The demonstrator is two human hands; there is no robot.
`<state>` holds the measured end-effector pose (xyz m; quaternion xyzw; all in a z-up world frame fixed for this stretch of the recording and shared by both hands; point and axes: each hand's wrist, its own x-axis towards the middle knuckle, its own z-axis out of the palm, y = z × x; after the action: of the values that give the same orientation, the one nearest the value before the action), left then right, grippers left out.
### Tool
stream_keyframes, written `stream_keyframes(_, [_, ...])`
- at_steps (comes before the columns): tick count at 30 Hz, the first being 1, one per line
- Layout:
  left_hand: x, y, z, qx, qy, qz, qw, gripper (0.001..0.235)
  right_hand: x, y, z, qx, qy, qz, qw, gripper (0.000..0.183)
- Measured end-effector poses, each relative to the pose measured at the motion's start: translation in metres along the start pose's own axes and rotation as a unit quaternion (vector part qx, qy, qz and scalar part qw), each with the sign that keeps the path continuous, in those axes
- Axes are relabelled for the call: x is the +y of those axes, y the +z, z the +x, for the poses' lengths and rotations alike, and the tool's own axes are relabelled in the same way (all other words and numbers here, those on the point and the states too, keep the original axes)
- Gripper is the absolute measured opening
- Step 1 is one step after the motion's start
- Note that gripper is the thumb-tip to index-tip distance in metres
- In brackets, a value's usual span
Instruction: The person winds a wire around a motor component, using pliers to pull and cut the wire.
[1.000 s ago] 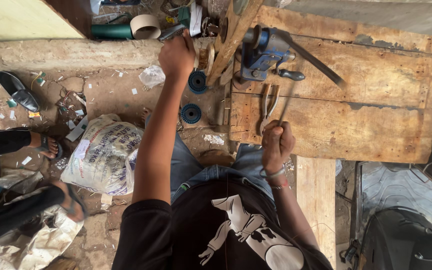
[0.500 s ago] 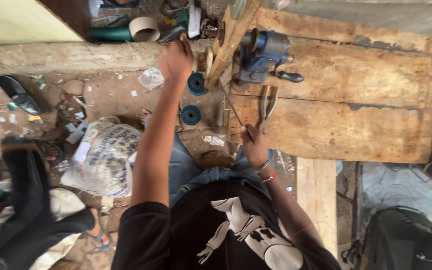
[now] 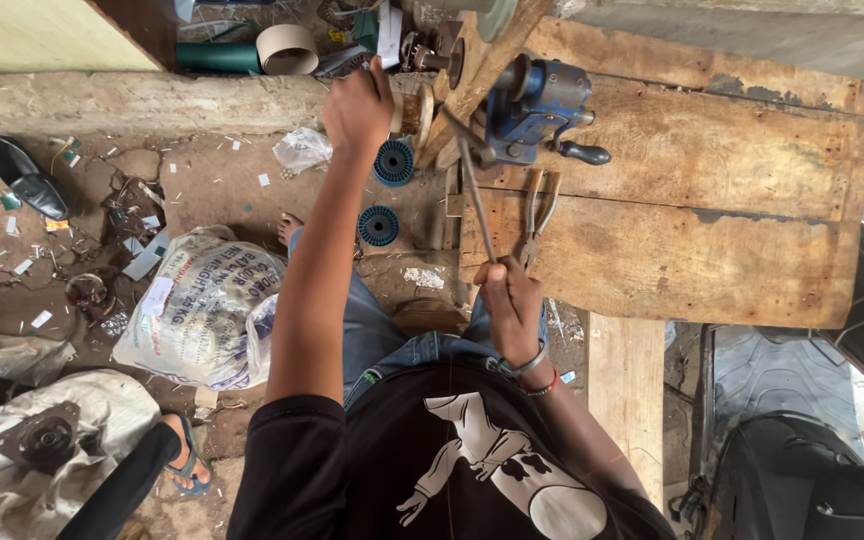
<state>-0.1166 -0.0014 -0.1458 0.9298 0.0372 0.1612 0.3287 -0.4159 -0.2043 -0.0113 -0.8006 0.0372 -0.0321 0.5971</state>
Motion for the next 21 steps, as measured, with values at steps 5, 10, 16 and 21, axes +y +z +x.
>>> stream_keyframes(5, [-0.003,0.000,-0.001,-0.014,0.004,-0.014,1.000,0.057,0.056,0.028,0.027,0.113,-0.176,-0.102,0.972,0.042])
stream_keyframes(10, [-0.002,-0.012,0.000,0.033,0.024,-0.004,0.999,0.057,0.031,0.022,0.025,0.038,-0.012,-0.124,0.991,0.038])
stream_keyframes(16, [0.009,-0.011,-0.014,0.002,-0.014,-0.022,1.000,0.055,0.043,0.037,0.034,0.052,0.036,-0.208,0.976,0.034])
stream_keyframes(21, [0.013,-0.016,-0.015,0.018,-0.030,-0.004,0.999,0.051,0.054,-0.002,0.015,0.007,-0.029,-0.009,1.000,0.041])
